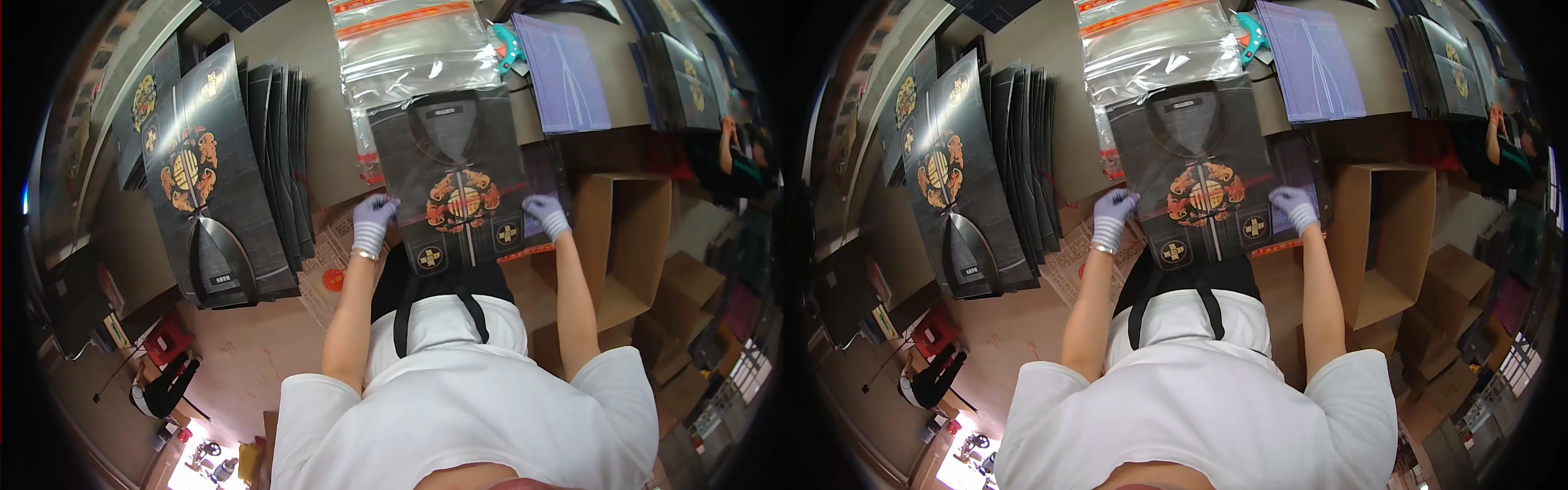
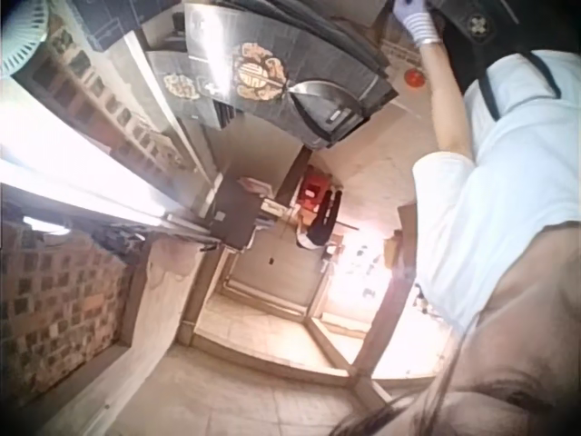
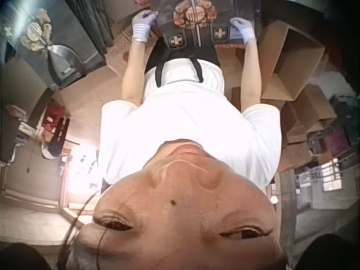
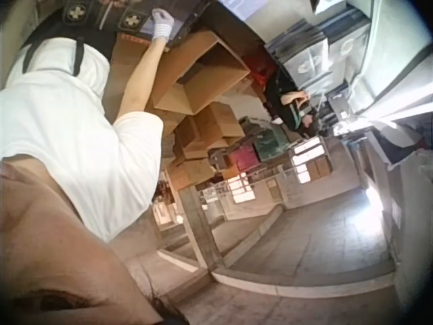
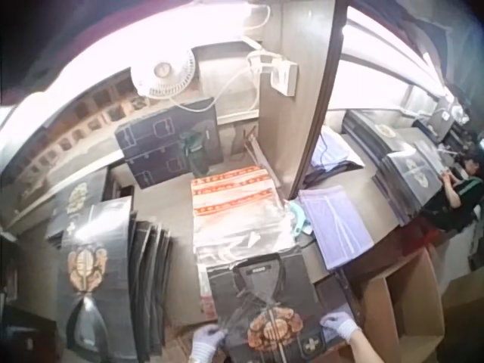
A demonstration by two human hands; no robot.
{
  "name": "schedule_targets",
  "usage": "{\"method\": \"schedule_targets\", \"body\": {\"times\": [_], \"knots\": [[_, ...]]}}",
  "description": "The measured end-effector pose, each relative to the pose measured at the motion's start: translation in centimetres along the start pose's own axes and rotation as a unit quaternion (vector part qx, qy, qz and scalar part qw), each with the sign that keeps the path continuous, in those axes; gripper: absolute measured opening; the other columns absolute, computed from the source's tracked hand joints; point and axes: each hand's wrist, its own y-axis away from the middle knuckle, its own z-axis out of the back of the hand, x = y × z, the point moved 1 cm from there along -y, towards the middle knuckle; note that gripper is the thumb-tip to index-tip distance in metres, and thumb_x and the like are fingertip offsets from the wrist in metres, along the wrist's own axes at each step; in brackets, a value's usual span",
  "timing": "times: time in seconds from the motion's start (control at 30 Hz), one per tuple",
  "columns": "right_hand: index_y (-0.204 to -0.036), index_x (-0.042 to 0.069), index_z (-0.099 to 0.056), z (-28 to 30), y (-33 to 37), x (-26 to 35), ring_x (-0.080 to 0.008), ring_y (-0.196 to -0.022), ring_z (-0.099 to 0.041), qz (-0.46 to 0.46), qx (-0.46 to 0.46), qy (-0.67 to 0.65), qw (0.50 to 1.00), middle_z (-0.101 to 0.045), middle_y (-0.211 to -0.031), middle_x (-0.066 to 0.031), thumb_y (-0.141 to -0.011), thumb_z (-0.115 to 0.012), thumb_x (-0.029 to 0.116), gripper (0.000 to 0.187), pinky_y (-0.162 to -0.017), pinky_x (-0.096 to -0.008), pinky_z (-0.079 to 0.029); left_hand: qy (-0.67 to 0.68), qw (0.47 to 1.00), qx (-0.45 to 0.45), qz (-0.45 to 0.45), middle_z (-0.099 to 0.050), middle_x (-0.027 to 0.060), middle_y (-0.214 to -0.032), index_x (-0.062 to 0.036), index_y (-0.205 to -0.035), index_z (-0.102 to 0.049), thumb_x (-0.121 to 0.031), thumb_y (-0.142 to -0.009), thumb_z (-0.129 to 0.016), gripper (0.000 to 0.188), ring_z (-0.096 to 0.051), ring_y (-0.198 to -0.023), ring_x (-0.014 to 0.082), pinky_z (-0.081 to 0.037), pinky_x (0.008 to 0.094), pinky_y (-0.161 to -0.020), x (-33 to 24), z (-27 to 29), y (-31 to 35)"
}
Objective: The person places flat printed items into clear plastic bags and seals them. They stack the packaged items and place them into a cardboard box. The person repeats this process with different printed items, handling them one at a time.
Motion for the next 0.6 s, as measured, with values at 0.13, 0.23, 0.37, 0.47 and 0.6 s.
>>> {"method": "schedule_targets", "body": {"times": [0.13, 0.23, 0.37, 0.47, 0.6], "knots": [[-0.087, 0.002, -0.066, -0.8, 3.1, -6.6, -0.0094, -0.074, -0.057, 0.03, 0.014, 0.078, 0.996, -0.065, -0.078, -0.0058, -0.077, -0.063, 0.012, 0.014, -0.07, -0.024, -0.046, 0.02, 0.999, 0.01, 0.04, -0.06, 0.0041, -0.069, 0.0019, -0.083, -0.059, -0.008, -0.076, -0.066, 0.014, -0.056, -0.057, 0.0096, -0.047, 0.024, -0.049, 3.6, 2.5, 2.8], [-0.091, 0.001, -0.064, -0.5, 2.5, 0.8, -0.0152, -0.082, -0.061, 0.156, -0.13, 0.088, 0.975, -0.065, -0.088, -0.0104, -0.078, -0.06, 0.011, 0.017, -0.074, -0.0259, -0.046, 0.082, 0.996, 0.014, 0.036, -0.06, 0.0067, -0.071, 0.0028, -0.084, -0.057, -0.006, -0.078, -0.063, 0.012, -0.058, -0.058, 0.0119, -0.05, 0.0267, -0.049, 2.3, 4.1, 2.6], [-0.098, 0.004, -0.06, 0.7, -2.6, 11.3, -0.0298, -0.086, -0.061, 0.375, -0.276, 0.131, 0.875, -0.062, -0.093, -0.0148, -0.078, -0.055, 0.009, 0.021, -0.074, -0.034, -0.047, 0.009, 0.999, -0.002, 0.05, -0.059, 0.0071, -0.068, 0.0024, -0.08, -0.055, -0.002, -0.079, -0.059, 0.006, -0.057, -0.053, 0.0132, -0.05, 0.0268, -0.046, 1.5, 5.4, 1.1], [-0.113, 0.011, -0.053, 1.5, -7.6, 16.3, -0.0314, -0.093, -0.057, 0.334, -0.294, 0.27, 0.854, -0.058, -0.105, -0.0134, -0.081, -0.047, 0.01, 0.032, -0.077, -0.0395, -0.046, -0.001, 0.999, 0.005, 0.044, -0.058, 0.0058, -0.066, 0.0015, -0.079, -0.055, -0.001, -0.079, -0.059, 0.005, -0.056, -0.053, 0.0124, -0.049, 0.0253, -0.046, 1.5, 5.2, 0.7], [-0.116, 0.016, -0.053, 1.6, -13.7, 19.9, -0.0331, -0.098, -0.053, 0.24, -0.266, 0.361, 0.861, -0.055, -0.111, -0.013, -0.079, -0.048, 0.011, 0.038, -0.083, -0.0409, -0.044, -0.016, 0.998, 0.021, 0.051, -0.059, 0.0091, -0.073, 0.0034, -0.086, -0.054, -0.002, -0.079, -0.057, 0.009, -0.06, -0.06, 0.017, -0.053, 0.0286, -0.05, 1.9, 5.2, 1.1]]}}
